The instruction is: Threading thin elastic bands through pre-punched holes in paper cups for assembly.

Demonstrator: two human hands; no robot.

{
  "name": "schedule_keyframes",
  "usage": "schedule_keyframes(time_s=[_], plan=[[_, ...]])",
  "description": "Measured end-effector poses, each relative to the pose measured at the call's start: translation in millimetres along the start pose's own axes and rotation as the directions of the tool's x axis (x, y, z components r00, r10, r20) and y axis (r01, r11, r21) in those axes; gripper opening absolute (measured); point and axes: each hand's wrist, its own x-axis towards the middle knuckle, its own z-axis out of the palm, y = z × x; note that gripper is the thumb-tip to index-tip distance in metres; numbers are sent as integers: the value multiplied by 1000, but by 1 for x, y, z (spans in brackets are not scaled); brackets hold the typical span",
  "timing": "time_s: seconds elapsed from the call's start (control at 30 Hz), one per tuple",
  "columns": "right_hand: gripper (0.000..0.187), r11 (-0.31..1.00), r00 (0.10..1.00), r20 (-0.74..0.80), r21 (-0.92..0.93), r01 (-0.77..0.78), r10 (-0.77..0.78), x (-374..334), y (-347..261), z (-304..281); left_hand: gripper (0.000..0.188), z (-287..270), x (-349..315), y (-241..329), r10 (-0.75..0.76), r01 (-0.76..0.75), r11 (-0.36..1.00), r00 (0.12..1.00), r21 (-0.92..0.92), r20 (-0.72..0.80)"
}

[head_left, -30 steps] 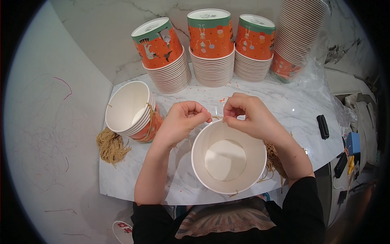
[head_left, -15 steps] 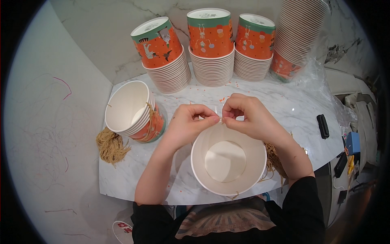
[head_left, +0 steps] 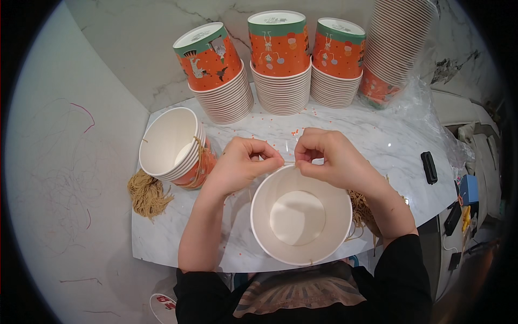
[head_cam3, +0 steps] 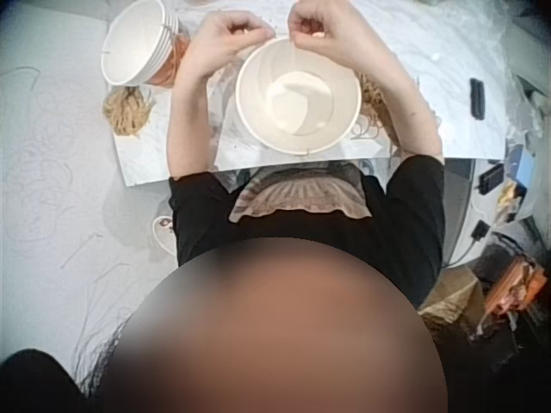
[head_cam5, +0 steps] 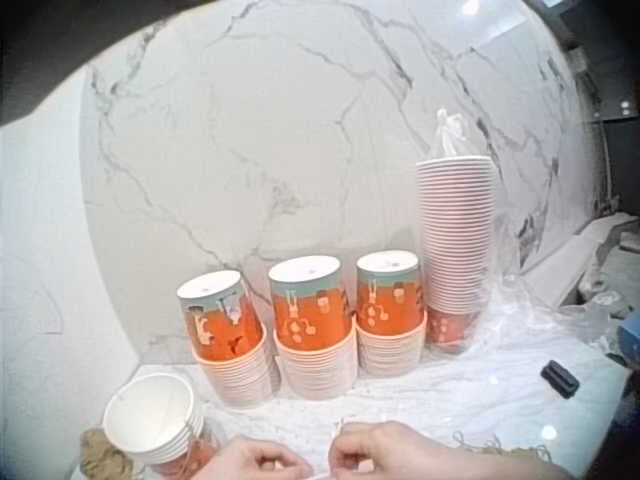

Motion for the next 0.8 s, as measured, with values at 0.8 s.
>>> schedule_keyframes(time_s=[0.8], plan=[[14,999,998,-62,-32,3,-5,-2,-3,-4,22,-4,-7,3,68,-57,988,995,-145,67]])
